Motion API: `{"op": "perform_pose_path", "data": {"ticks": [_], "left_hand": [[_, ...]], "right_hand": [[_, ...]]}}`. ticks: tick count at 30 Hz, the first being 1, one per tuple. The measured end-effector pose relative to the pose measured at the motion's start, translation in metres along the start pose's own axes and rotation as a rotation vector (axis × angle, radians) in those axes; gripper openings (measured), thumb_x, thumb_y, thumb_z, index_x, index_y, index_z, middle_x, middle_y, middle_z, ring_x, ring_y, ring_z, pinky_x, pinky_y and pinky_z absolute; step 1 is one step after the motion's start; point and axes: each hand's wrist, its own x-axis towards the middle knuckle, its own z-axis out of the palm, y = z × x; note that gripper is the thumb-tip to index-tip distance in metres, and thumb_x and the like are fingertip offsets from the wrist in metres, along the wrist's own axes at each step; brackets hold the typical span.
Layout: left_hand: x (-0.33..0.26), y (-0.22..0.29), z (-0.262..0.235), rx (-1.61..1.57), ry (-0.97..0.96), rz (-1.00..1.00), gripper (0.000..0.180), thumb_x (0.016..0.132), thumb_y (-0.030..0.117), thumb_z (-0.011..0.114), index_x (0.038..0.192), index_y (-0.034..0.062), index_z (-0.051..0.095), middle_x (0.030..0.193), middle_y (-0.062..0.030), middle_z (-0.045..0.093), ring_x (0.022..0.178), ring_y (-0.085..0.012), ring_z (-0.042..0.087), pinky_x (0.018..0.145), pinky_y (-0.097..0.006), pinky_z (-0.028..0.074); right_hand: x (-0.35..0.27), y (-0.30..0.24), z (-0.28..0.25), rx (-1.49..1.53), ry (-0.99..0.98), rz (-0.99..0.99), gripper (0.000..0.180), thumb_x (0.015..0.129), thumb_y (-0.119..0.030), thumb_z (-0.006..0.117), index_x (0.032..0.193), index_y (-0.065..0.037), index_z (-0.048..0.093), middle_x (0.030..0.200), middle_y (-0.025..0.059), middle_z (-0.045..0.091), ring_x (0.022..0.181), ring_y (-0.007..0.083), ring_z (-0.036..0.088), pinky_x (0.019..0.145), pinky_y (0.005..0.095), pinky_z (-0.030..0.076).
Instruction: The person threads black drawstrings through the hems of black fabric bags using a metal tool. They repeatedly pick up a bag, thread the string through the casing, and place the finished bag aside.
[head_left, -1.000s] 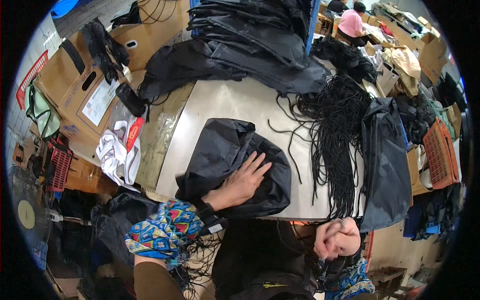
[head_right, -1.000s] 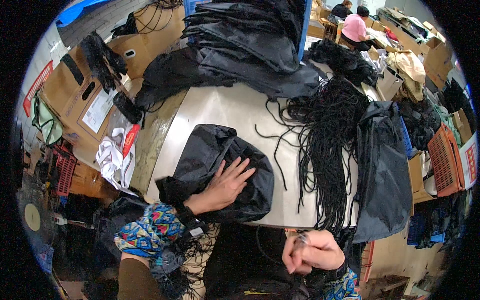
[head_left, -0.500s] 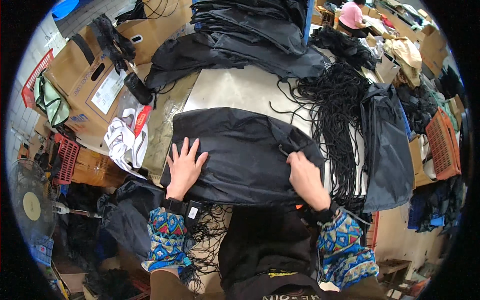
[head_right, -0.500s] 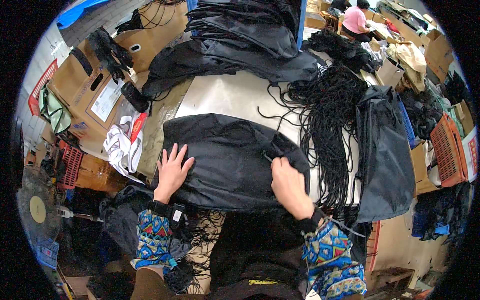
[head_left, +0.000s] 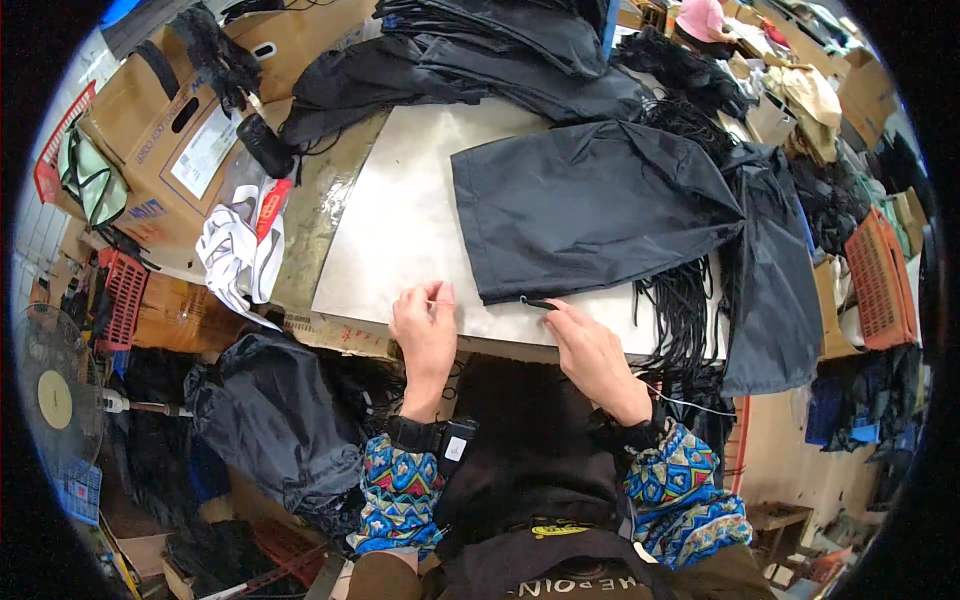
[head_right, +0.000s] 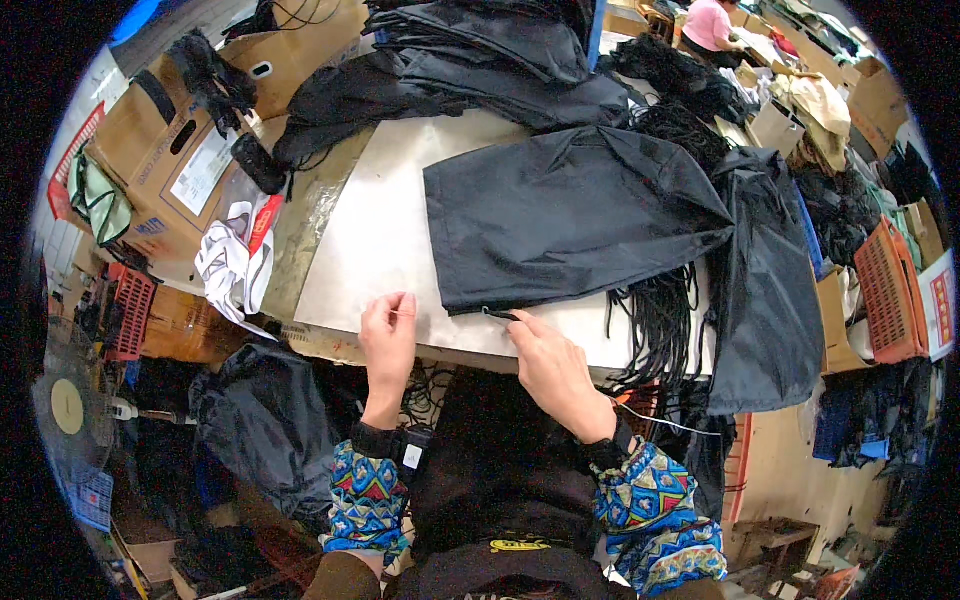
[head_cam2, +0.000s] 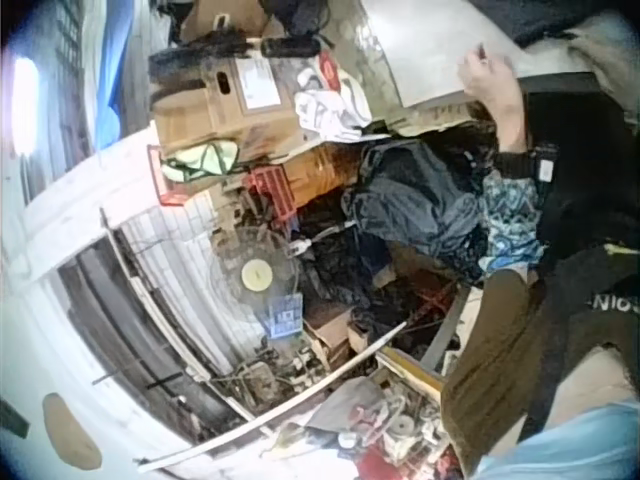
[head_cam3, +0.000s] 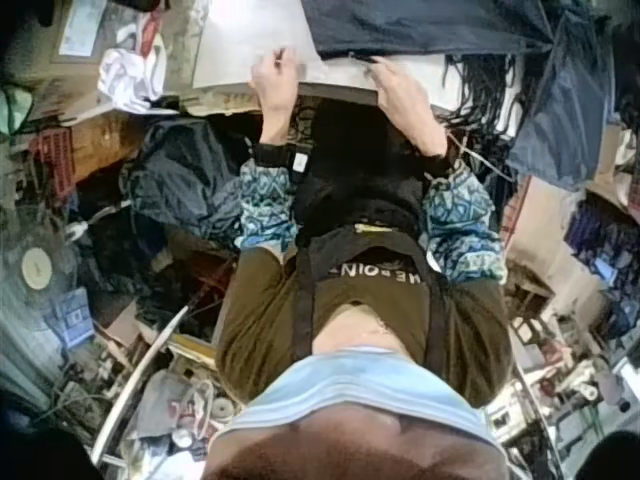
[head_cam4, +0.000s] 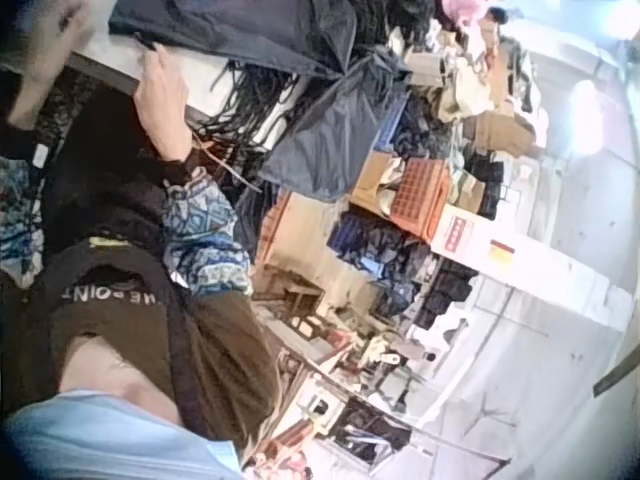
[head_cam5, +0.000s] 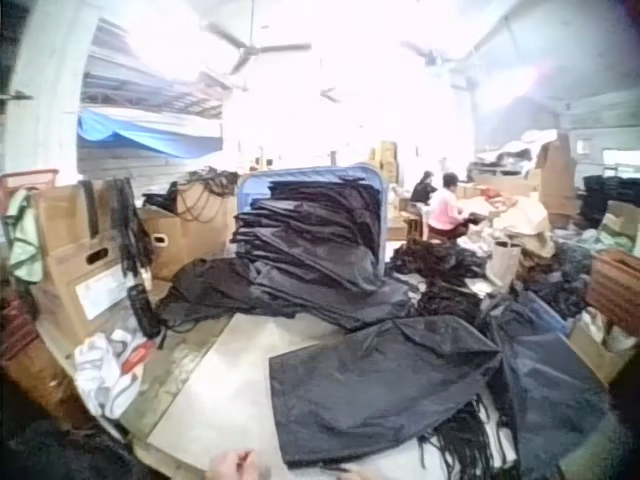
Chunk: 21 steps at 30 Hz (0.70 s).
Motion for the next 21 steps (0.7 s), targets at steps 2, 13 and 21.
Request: {"op": "perform_pose_path", "data": {"ticks": [2,13,21], "left_hand": [[-0.004,0.004,0.006,0.186,-0.066,0.076,0.028,0.089,0.032,0.060,0.094,0.0049,0.066,0.097,-0.0076,0.062,0.094,-0.0252,0.053,0.085,-0.040,0.036],[-0.041,0.051,0.027,-0.459,-0.180,-0.053,0.024,0.093,0.020,0.059,0.085,-0.0017,0.054,0.062,-0.0031,0.050,0.060,-0.0065,0.049,0.053,-0.028,0.042],[-0.067,0.065,0.014,-0.270,-0.439,0.236,0.015,0.086,0.011,0.065,0.087,-0.0030,0.063,0.068,-0.0143,0.059,0.062,-0.0133,0.059,0.056,-0.032,0.046]], "right_hand": [[-0.004,-0.001,-0.004,0.014,-0.010,0.005,0.015,0.088,-0.003,0.050,0.101,0.001,0.056,0.109,0.0201,0.061,0.088,0.0403,0.060,0.073,0.0445,0.050],[-0.031,-0.015,-0.009,0.375,0.143,0.357,0.028,0.086,-0.019,0.066,0.102,0.004,0.061,0.089,0.0183,0.065,0.077,0.0271,0.065,0.067,0.0335,0.049],[-0.033,-0.008,-0.009,0.409,0.088,0.380,0.027,0.081,-0.010,0.062,0.103,0.005,0.061,0.097,0.0223,0.065,0.094,0.0342,0.064,0.080,0.0375,0.050]]}}
